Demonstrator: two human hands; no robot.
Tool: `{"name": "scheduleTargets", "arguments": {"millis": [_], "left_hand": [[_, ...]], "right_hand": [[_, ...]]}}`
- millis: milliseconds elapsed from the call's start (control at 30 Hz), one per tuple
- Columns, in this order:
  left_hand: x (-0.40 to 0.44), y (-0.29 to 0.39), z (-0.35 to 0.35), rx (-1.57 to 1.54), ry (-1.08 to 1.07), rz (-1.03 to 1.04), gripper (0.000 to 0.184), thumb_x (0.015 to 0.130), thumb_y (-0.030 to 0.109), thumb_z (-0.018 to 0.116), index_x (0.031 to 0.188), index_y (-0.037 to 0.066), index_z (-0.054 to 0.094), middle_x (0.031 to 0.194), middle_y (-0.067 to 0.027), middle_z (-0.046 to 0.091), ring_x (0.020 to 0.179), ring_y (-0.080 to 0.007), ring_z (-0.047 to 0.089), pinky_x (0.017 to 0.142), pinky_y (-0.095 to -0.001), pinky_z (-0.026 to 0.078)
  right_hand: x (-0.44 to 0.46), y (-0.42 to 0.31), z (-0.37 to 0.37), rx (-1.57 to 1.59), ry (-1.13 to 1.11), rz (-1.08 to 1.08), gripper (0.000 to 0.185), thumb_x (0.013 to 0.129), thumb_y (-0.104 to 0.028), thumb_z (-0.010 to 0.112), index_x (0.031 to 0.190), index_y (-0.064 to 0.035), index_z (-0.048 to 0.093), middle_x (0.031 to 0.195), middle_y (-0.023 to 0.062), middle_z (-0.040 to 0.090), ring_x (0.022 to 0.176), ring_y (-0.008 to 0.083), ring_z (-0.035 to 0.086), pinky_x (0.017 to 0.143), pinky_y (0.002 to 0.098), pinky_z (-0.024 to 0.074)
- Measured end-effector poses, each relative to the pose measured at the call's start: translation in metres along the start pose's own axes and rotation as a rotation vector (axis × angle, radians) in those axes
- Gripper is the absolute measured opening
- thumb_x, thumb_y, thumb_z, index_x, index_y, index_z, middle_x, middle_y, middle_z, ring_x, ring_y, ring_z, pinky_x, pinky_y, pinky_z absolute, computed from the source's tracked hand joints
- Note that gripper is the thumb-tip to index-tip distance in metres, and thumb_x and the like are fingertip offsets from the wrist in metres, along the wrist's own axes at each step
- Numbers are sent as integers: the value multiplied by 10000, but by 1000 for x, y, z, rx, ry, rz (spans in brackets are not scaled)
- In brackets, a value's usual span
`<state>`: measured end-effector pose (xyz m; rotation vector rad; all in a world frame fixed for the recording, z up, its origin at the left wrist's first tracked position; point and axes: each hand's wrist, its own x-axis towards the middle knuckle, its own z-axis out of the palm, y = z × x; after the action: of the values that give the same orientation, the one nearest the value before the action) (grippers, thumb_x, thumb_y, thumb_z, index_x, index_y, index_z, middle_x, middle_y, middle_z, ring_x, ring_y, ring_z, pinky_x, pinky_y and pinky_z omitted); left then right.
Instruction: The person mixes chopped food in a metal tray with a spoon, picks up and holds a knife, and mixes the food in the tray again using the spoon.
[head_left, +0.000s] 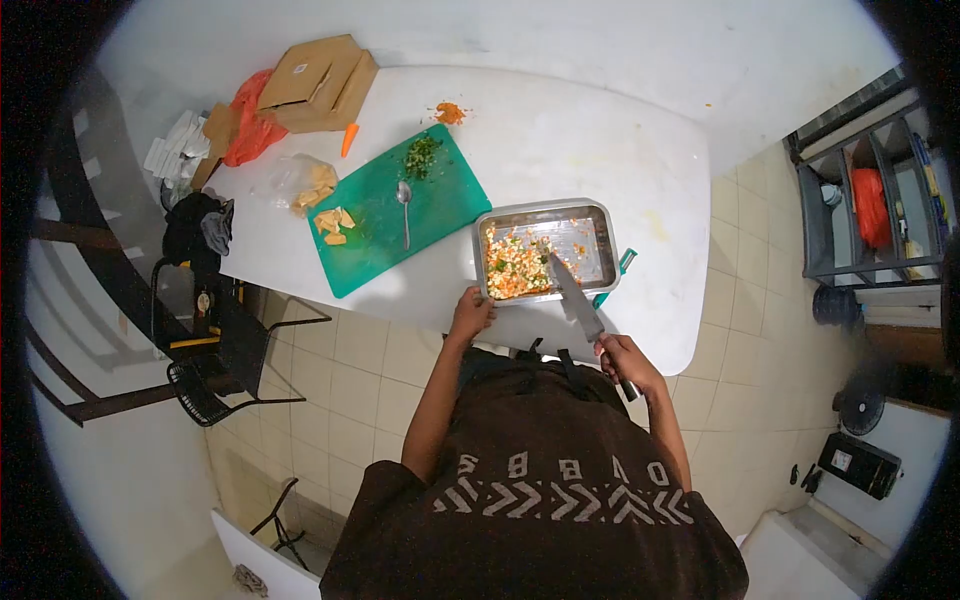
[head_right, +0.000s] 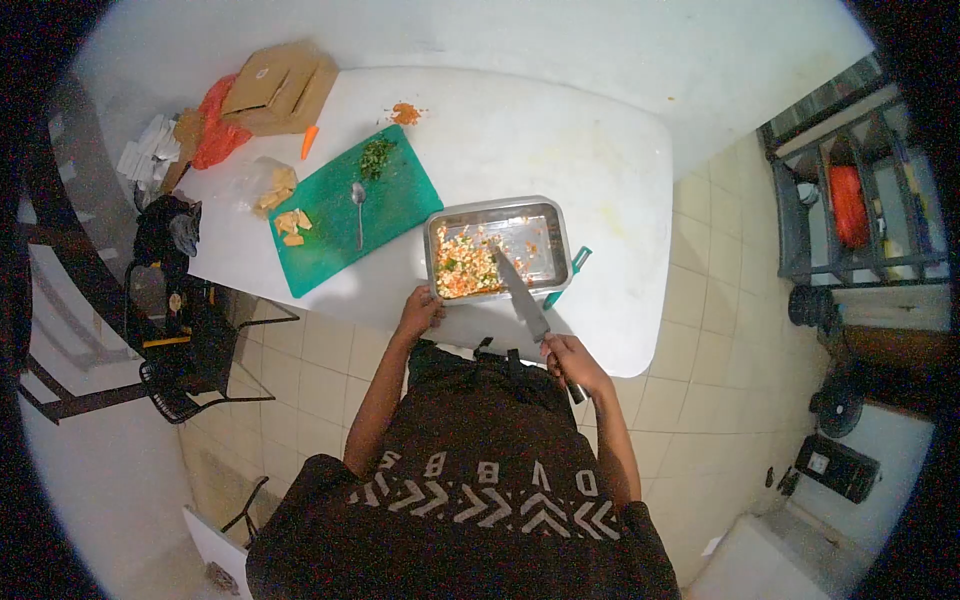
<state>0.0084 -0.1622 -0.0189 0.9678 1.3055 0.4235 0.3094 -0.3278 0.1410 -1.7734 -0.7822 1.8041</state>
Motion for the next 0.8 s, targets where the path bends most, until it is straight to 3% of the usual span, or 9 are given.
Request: {"name": "scheduleTargets", "arguments": {"millis": [67,167,300,333,433,533,600,700,800], "left_hand": [[1,-4,1,-45,-12,2,387,934,156,622,1255,102,413,924,-107,637,717,-206,659,533,-327,511],[-3,1,3,-43,6,9,380,931,155,626,1234,113,400,927,-112,644,709,-210,669,527,-330,514],[-2,-3,4,-66,0,15,365,928,156,630,1201,112,392,925,-110,646,697,-207,670,522,-330,512],[-4,-1,4,-58,12,13,363,928,157,630,1197,109,392,915,-108,647,693,-204,669,519,-326,508],[-10,2,6,-66,27,6,363,927,158,629,1200,103,395,892,-105,648,688,-197,665,513,-320,500],[-12,3,7,-47,46,10,357,924,157,629,1202,93,415,875,-103,650,685,-187,661,507,-312,492],[-14,5,8,-12,60,19,348,921,155,630,1198,86,430,872,-103,652,683,-182,659,503,-307,487],[-20,10,8,68,92,51,337,913,196,638,1176,43,492,902,-110,681,703,-162,661,588,-315,493],[-30,19,10,312,153,160,353,903,234,646,1160,35,509,916,-135,689,745,-214,678,657,-357,509]], "right_hand": [[-2,-7,-3,42,-42,5,380,1014,-385,423,875,-53,544,514,13,453,424,113,425,425,268,364],[7,-12,-15,-192,-171,127,409,1015,-395,399,904,-38,564,533,28,483,425,113,454,423,269,385],[18,-16,-57,-350,30,100,438,1026,-401,375,1027,-3,558,565,64,536,407,117,476,400,268,399],[9,-33,-59,-452,45,-56,430,1030,-401,369,993,-9,542,576,64,537,396,114,462,400,268,400],[0,-60,-65,-328,36,7,424,1030,-407,372,970,-17,529,568,58,529,398,108,455,398,269,399],[0,-69,-57,-298,-46,34,420,1031,-408,367,972,-24,527,572,51,529,407,104,456,399,268,400],[7,-64,-55,-413,-234,57,389,1032,-377,364,971,-32,534,585,40,535,415,104,460,401,267,401],[19,-68,-65,-570,-197,126,351,1021,-344,384,959,-42,551,592,27,530,426,115,480,410,275,423],[16,-95,-82,-802,-103,169,342,1000,-330,416,971,-31,580,592,30,524,437,124,498,413,293,423]]}}
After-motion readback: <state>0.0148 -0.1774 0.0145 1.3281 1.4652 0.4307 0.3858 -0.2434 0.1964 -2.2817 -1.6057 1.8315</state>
